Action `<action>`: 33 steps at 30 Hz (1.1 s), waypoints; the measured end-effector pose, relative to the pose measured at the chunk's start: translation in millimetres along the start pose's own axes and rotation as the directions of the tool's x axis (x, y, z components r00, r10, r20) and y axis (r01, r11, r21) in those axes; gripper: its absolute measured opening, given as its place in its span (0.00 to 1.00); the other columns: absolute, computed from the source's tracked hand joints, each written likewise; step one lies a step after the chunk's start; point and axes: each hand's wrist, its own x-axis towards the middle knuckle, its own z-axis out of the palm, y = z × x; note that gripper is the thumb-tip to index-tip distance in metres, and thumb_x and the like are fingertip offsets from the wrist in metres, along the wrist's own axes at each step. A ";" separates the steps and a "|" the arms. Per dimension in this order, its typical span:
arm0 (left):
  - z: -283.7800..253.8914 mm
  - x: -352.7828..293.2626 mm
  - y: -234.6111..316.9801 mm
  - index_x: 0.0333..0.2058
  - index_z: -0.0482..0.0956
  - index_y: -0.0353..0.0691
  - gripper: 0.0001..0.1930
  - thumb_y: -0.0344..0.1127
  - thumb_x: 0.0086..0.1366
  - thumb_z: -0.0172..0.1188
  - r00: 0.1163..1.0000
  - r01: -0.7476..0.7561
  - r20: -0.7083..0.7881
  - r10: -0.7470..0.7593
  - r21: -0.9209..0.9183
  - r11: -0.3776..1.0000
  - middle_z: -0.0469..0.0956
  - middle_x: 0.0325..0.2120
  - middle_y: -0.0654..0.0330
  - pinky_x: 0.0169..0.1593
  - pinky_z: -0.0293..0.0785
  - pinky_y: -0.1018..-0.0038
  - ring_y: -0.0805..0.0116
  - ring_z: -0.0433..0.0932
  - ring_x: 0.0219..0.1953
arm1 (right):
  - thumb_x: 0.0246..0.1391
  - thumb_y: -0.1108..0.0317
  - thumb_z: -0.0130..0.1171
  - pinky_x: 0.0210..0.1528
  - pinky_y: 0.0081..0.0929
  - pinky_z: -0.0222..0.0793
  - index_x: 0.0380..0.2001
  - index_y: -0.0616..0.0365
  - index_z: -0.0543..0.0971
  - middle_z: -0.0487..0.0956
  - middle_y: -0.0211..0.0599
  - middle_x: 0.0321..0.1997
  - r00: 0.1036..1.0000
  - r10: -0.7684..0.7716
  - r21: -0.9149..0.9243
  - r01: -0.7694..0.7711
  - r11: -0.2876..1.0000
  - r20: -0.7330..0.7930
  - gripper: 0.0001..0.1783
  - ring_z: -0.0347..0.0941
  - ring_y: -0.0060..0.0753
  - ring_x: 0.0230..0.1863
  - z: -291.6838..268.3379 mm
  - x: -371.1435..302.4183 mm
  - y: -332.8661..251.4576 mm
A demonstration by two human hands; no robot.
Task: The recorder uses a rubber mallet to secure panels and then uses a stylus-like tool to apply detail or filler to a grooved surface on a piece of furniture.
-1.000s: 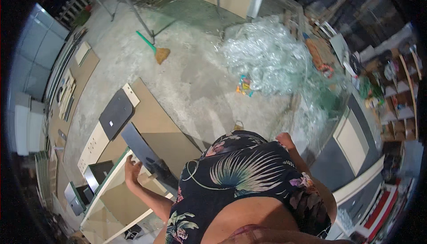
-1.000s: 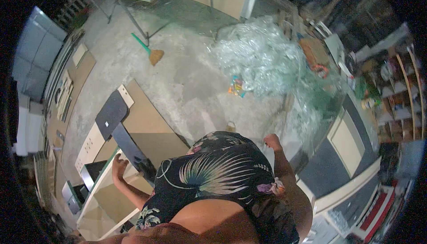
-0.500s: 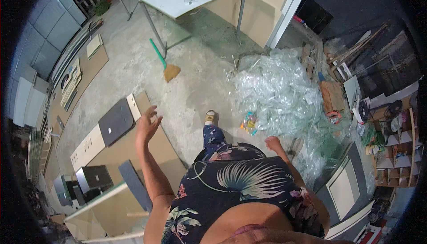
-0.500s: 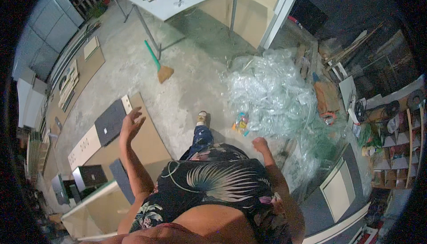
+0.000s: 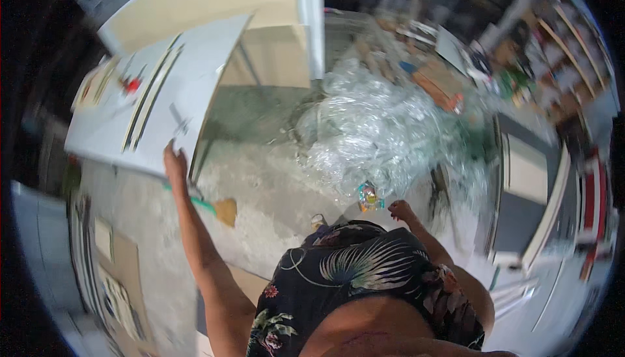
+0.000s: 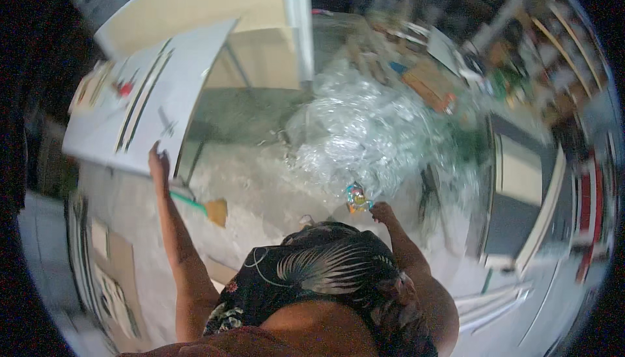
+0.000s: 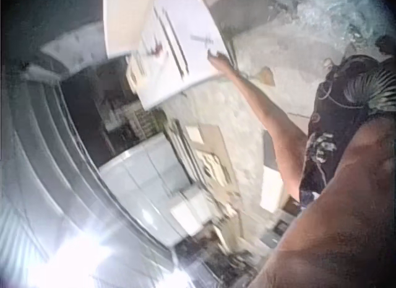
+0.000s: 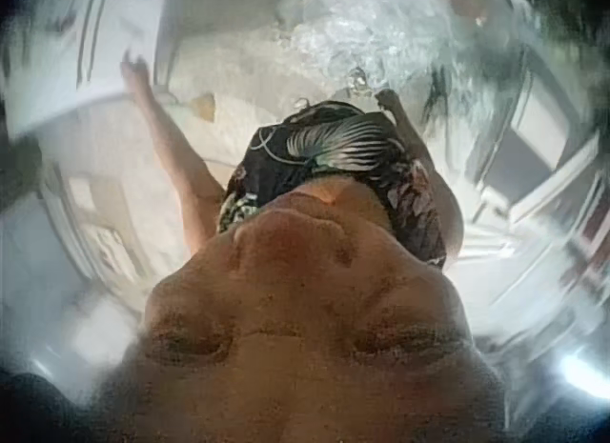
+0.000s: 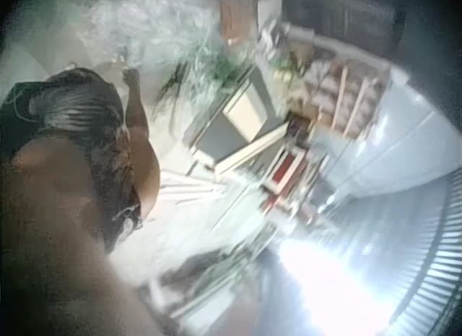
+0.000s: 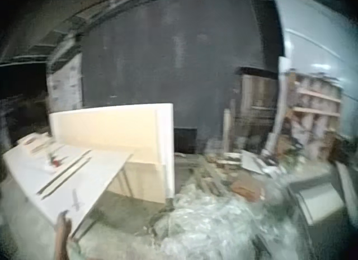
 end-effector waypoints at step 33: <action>208.0 -388.3 492.9 0.34 0.80 0.31 0.05 0.27 0.62 0.60 0.528 0.146 0.463 0.712 -0.876 0.461 0.81 0.30 0.60 0.38 0.72 0.78 0.75 0.76 0.32 | 0.52 0.55 0.63 0.34 0.33 0.73 0.45 0.60 0.77 0.81 0.45 0.28 0.852 -0.088 0.223 0.233 0.947 -0.516 0.22 0.79 0.36 0.29 -71.6 -182.9 13.3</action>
